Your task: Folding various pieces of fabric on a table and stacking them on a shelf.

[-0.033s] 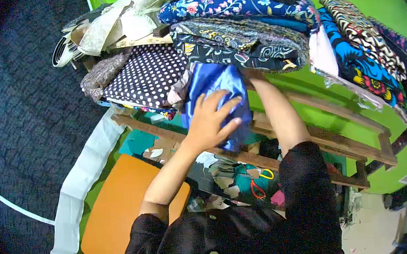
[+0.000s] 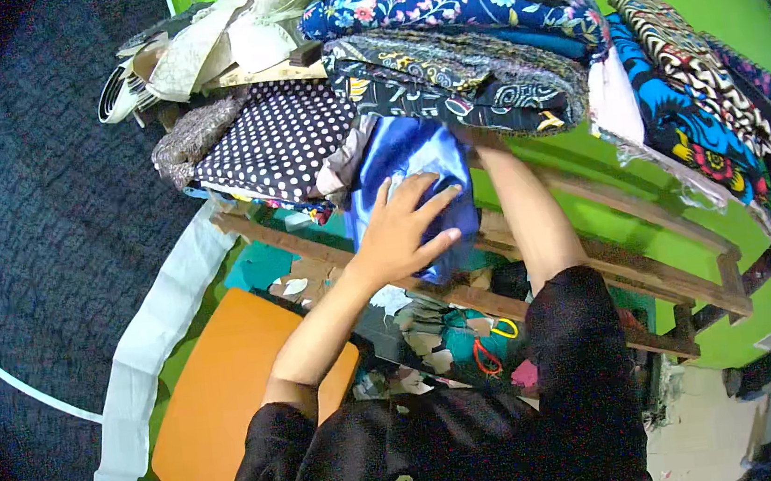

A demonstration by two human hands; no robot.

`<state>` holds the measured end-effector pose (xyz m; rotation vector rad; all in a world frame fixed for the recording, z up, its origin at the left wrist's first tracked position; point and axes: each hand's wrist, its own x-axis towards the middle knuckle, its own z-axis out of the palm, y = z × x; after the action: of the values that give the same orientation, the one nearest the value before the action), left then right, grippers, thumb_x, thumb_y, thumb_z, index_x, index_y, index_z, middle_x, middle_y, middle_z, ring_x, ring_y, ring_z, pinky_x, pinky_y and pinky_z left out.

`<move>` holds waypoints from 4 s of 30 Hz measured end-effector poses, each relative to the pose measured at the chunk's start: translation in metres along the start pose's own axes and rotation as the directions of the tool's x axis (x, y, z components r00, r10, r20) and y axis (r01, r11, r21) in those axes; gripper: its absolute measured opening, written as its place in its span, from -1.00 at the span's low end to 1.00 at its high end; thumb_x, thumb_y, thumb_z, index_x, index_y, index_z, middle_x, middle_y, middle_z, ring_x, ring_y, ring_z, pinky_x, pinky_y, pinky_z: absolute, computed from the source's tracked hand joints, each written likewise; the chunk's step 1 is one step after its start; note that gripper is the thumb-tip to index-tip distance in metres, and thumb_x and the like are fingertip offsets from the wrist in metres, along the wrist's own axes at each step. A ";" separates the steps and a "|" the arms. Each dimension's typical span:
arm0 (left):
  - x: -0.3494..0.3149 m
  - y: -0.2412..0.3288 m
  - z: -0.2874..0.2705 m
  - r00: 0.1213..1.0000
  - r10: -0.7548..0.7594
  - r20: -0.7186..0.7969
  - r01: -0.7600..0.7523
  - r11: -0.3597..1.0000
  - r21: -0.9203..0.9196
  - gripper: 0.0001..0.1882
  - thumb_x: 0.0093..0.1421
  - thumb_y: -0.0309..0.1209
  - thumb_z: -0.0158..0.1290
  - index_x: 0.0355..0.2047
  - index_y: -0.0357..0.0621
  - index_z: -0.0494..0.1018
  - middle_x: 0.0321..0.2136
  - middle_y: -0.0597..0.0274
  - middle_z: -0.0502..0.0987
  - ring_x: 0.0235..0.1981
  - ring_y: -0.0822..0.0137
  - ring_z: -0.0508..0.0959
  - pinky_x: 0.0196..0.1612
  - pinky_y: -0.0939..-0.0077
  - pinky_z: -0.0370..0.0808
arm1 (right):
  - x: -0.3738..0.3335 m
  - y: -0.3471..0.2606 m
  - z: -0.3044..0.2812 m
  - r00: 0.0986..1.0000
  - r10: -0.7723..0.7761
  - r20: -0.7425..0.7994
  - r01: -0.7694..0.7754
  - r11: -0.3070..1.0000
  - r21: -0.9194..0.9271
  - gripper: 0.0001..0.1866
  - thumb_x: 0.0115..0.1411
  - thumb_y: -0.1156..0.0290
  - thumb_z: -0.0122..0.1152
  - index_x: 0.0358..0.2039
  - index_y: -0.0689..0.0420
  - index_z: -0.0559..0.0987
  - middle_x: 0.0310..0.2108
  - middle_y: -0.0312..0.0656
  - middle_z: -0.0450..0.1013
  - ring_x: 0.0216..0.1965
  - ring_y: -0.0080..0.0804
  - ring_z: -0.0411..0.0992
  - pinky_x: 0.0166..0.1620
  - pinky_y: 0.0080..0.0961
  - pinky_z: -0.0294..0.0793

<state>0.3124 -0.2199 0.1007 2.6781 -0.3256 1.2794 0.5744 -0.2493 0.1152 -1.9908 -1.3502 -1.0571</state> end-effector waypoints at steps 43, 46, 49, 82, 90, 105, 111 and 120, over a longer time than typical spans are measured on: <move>-0.263 0.033 -0.056 0.302 -0.888 -0.348 0.884 0.397 -0.246 -0.69 -0.03 -0.45 0.08 -0.21 -0.19 0.39 -0.22 0.06 0.38 -0.11 0.14 0.35 -0.02 0.35 0.25 | -0.153 -0.223 -0.085 0.924 -0.238 0.298 -0.068 0.665 0.743 -0.68 -0.13 0.41 0.18 -0.26 0.02 0.51 -0.13 -0.20 0.32 -0.01 -0.20 0.21 0.09 -0.09 -0.07; -0.294 0.069 -0.083 0.236 -0.884 -0.403 0.923 0.333 -0.191 -0.77 -0.03 -0.45 0.08 -0.31 -0.15 0.45 -0.25 0.05 0.39 -0.13 0.13 0.36 -0.03 0.35 0.26 | -0.178 -0.260 -0.071 0.916 -0.235 0.325 -0.166 0.515 0.841 -0.72 -0.12 0.48 0.14 -0.30 0.12 0.51 -0.19 -0.13 0.34 -0.12 -0.16 0.25 0.02 -0.25 0.10; -0.320 0.106 -0.116 0.150 -0.844 -0.516 0.943 0.279 -0.183 -0.85 -0.03 -0.44 0.07 -0.38 -0.10 0.48 -0.27 0.07 0.40 -0.16 0.13 0.37 -0.08 0.31 0.25 | -0.189 -0.308 -0.076 0.881 -0.324 0.344 -0.195 0.413 0.889 -0.73 -0.12 0.55 0.09 -0.30 0.16 0.49 -0.21 -0.10 0.35 -0.16 -0.13 0.28 -0.02 -0.30 0.16; -0.635 0.505 -0.331 -0.291 -0.303 -0.908 0.815 -0.576 -0.068 -0.79 -0.05 -0.29 0.09 -0.38 -0.03 0.45 -0.35 0.24 0.42 -0.22 0.26 0.39 -0.10 0.35 0.15 | -0.459 -0.813 -0.221 0.542 -0.834 -0.104 -0.063 -0.163 0.985 -0.70 -0.16 0.45 0.12 -0.32 0.14 0.47 -0.29 -0.09 0.35 -0.19 -0.13 0.27 -0.07 -0.25 0.15; -0.808 0.455 -0.423 -0.589 -0.271 -0.761 0.782 -0.430 -0.452 -0.72 -0.02 -0.32 0.05 -0.29 -0.16 0.39 -0.45 0.15 0.45 -0.47 0.16 0.47 -0.41 0.38 0.40 | -0.506 -0.909 -0.170 0.439 -0.889 -0.130 0.053 -0.119 0.991 -0.57 -0.14 0.42 0.10 -0.16 0.13 0.37 -0.12 0.04 0.22 -0.11 0.02 0.18 -0.02 -0.16 0.13; -0.952 0.391 -0.540 -0.825 -0.040 -0.563 0.340 -0.831 -0.440 -0.46 0.03 -0.26 -0.01 -0.01 -0.28 0.22 -0.13 -0.21 0.34 -0.08 -0.08 0.34 -0.08 0.19 0.31 | -0.498 -0.991 -0.157 0.310 -0.945 -0.108 -0.128 -0.154 0.980 -0.65 -0.12 0.45 0.05 -0.23 0.17 0.41 -0.23 -0.06 0.32 -0.18 -0.07 0.26 -0.10 -0.27 0.21; -0.941 0.413 -0.544 -0.306 0.120 -0.944 0.750 -0.581 -0.317 -0.67 0.11 -0.38 -0.14 -0.14 -0.33 0.28 -0.22 -0.23 0.37 -0.20 -0.10 0.36 -0.13 0.23 0.27 | -0.495 -0.982 -0.168 0.236 -0.969 -0.069 -0.161 -0.109 0.981 -0.65 -0.13 0.44 0.04 -0.24 0.18 0.41 -0.24 -0.07 0.31 -0.17 -0.10 0.26 -0.11 -0.27 0.22; -0.776 0.435 -0.516 -0.417 -0.015 -0.909 0.903 -0.119 -0.413 -0.80 0.11 -0.46 -0.15 -0.26 -0.29 0.28 -0.37 0.15 0.34 -0.33 0.38 0.32 -0.18 0.55 0.26 | -0.492 -0.967 -0.205 0.290 -0.953 -0.091 -0.217 -0.158 0.963 -0.52 -0.10 0.40 0.06 -0.10 0.19 0.30 -0.19 0.04 0.27 -0.11 -0.01 0.22 -0.03 -0.24 0.17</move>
<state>-0.6615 -0.4206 -0.1640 0.5866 2.3227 2.0278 -0.4868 -0.3013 -0.1867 -0.4350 -2.4542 1.0239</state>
